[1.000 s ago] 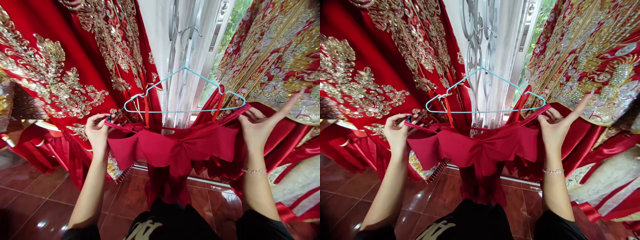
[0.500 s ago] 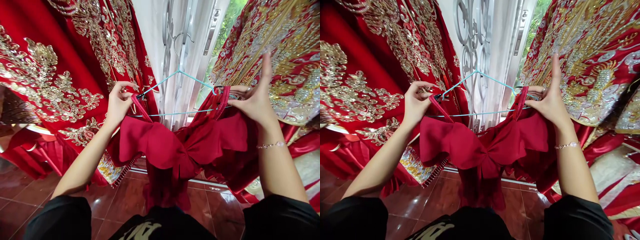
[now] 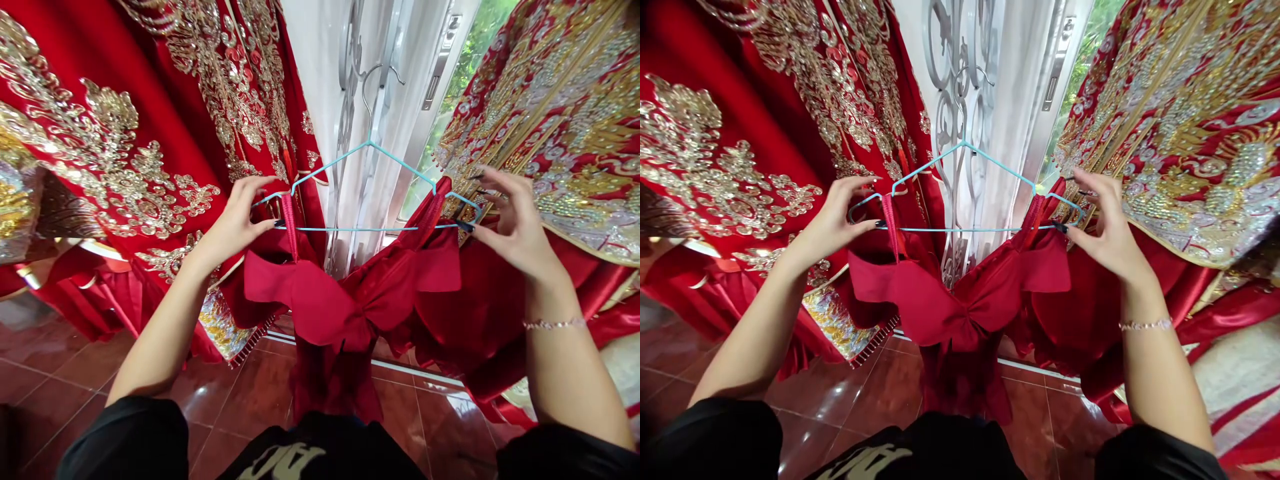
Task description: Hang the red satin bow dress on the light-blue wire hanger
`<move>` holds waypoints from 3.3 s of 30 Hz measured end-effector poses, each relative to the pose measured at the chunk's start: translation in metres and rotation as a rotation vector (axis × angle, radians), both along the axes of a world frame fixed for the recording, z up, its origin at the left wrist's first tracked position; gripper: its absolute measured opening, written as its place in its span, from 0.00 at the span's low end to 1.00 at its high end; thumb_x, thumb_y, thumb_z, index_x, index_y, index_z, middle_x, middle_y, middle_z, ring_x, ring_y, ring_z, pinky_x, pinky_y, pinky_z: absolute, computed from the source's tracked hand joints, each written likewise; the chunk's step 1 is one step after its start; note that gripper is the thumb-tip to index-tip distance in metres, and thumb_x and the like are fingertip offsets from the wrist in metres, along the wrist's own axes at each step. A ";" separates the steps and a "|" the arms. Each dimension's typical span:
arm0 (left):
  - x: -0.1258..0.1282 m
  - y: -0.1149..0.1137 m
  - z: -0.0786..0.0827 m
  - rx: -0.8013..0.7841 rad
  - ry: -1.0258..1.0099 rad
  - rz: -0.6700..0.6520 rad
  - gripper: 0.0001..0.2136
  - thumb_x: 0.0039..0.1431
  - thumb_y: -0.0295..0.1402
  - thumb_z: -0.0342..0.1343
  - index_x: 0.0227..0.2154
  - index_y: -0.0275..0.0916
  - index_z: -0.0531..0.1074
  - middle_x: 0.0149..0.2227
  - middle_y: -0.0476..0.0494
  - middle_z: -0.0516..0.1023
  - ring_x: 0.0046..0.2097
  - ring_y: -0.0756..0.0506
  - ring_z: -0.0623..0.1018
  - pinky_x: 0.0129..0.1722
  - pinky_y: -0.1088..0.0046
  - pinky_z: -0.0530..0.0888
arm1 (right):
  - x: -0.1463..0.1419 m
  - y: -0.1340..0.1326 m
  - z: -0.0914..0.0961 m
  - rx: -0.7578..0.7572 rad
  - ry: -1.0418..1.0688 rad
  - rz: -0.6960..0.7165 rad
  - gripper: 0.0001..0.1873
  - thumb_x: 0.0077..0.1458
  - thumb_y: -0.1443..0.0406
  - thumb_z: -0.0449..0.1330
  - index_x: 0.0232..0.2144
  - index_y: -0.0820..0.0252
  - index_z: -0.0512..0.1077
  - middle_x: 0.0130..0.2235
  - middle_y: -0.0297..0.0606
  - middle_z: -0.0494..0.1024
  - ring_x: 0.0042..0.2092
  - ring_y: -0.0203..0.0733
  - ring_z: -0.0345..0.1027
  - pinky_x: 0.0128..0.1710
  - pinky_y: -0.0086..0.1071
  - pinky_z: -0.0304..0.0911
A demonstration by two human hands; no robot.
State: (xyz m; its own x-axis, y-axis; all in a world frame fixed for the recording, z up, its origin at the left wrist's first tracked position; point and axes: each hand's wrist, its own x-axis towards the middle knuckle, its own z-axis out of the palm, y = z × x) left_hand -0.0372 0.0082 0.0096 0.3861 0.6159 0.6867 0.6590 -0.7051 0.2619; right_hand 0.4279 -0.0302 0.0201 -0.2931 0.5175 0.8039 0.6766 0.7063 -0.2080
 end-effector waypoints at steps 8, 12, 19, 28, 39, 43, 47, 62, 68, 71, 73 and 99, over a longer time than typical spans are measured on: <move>-0.020 -0.051 -0.054 0.124 0.043 -0.079 0.25 0.66 0.57 0.41 0.47 0.43 0.72 0.45 0.40 0.80 0.49 0.39 0.76 0.63 0.50 0.57 | -0.009 -0.042 -0.042 -0.053 -0.136 -0.107 0.20 0.61 0.59 0.57 0.54 0.48 0.71 0.37 0.38 0.78 0.35 0.41 0.72 0.41 0.39 0.70; -0.021 -0.043 -0.057 -0.045 0.051 -0.121 0.33 0.65 0.61 0.34 0.33 0.41 0.76 0.36 0.41 0.82 0.40 0.41 0.78 0.55 0.56 0.62 | 0.006 -0.027 -0.039 -0.363 -0.268 -0.165 0.28 0.62 0.51 0.53 0.62 0.49 0.63 0.41 0.40 0.79 0.35 0.43 0.73 0.39 0.38 0.69; -0.045 -0.020 -0.025 0.026 0.100 0.025 0.37 0.63 0.64 0.28 0.22 0.39 0.68 0.26 0.49 0.74 0.31 0.48 0.70 0.52 0.59 0.62 | 0.029 -0.006 -0.019 -0.205 -0.082 -0.205 0.22 0.62 0.46 0.51 0.48 0.53 0.58 0.36 0.41 0.74 0.34 0.41 0.70 0.36 0.36 0.66; -0.036 0.037 0.027 0.075 0.256 -0.038 0.31 0.62 0.60 0.34 0.16 0.41 0.60 0.20 0.50 0.62 0.25 0.49 0.61 0.52 0.51 0.60 | 0.004 0.001 0.018 -0.111 -0.054 -0.438 0.16 0.63 0.61 0.51 0.51 0.59 0.57 0.38 0.45 0.76 0.35 0.40 0.71 0.43 0.37 0.64; 0.018 0.035 0.074 0.158 0.306 -0.211 0.28 0.64 0.56 0.41 0.17 0.41 0.64 0.18 0.52 0.63 0.25 0.49 0.61 0.53 0.54 0.60 | -0.017 0.011 0.058 0.060 -0.161 -0.455 0.20 0.62 0.56 0.53 0.53 0.56 0.59 0.37 0.40 0.76 0.31 0.43 0.71 0.36 0.38 0.62; 0.039 0.037 0.085 0.204 0.354 -0.244 0.28 0.66 0.54 0.39 0.17 0.41 0.63 0.20 0.51 0.65 0.25 0.50 0.57 0.53 0.54 0.59 | -0.041 0.014 0.075 0.006 -0.292 -0.374 0.20 0.62 0.59 0.54 0.54 0.58 0.59 0.37 0.40 0.76 0.33 0.42 0.70 0.39 0.38 0.61; 0.057 0.035 0.087 0.197 0.359 -0.299 0.27 0.65 0.52 0.42 0.15 0.41 0.60 0.19 0.51 0.63 0.25 0.49 0.58 0.53 0.53 0.59 | -0.062 0.019 0.085 -0.075 -0.365 -0.303 0.21 0.60 0.60 0.56 0.54 0.55 0.61 0.33 0.36 0.76 0.37 0.45 0.70 0.42 0.40 0.62; 0.100 -0.026 0.030 0.231 0.121 0.124 0.16 0.63 0.32 0.49 0.53 0.44 0.69 0.56 0.37 0.70 0.59 0.34 0.68 0.61 0.47 0.59 | -0.099 -0.003 0.032 0.041 -0.044 -0.322 0.22 0.59 0.58 0.55 0.55 0.49 0.61 0.53 0.44 0.68 0.59 0.55 0.62 0.59 0.58 0.59; 0.111 -0.026 -0.006 0.242 -0.009 0.320 0.32 0.57 0.23 0.49 0.65 0.45 0.56 0.68 0.34 0.58 0.66 0.31 0.60 0.66 0.40 0.47 | -0.080 0.029 -0.015 -0.088 0.052 -0.508 0.38 0.48 0.65 0.60 0.61 0.49 0.55 0.62 0.46 0.64 0.65 0.64 0.53 0.62 0.70 0.45; 0.126 -0.027 -0.013 0.286 0.020 0.227 0.28 0.57 0.20 0.47 0.61 0.44 0.62 0.65 0.35 0.63 0.65 0.33 0.63 0.66 0.42 0.50 | -0.070 0.031 -0.014 -0.155 0.061 -0.361 0.39 0.48 0.67 0.58 0.62 0.49 0.53 0.61 0.44 0.65 0.64 0.57 0.58 0.63 0.61 0.52; 0.143 -0.028 -0.011 0.243 0.059 0.003 0.23 0.60 0.21 0.46 0.57 0.41 0.65 0.59 0.36 0.69 0.61 0.37 0.68 0.63 0.51 0.62 | -0.067 0.025 -0.008 -0.179 0.048 -0.282 0.38 0.48 0.66 0.59 0.61 0.48 0.55 0.61 0.42 0.65 0.63 0.54 0.59 0.63 0.55 0.56; 0.262 0.030 -0.007 -0.246 -0.177 -0.275 0.05 0.67 0.31 0.47 0.43 0.43 0.66 0.39 0.44 0.78 0.43 0.41 0.78 0.41 0.67 0.71 | -0.074 0.028 0.029 -0.292 -0.123 -0.714 0.33 0.43 0.67 0.64 0.53 0.56 0.61 0.32 0.40 0.73 0.38 0.55 0.71 0.43 0.58 0.64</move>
State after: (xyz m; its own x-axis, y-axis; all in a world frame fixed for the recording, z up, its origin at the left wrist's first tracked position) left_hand 0.2248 0.0382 0.0025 0.4487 0.6604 0.6022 0.3841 -0.7509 0.5372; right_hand 0.3544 -0.0021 0.0494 0.1127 0.8000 0.5894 0.9769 0.0192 -0.2130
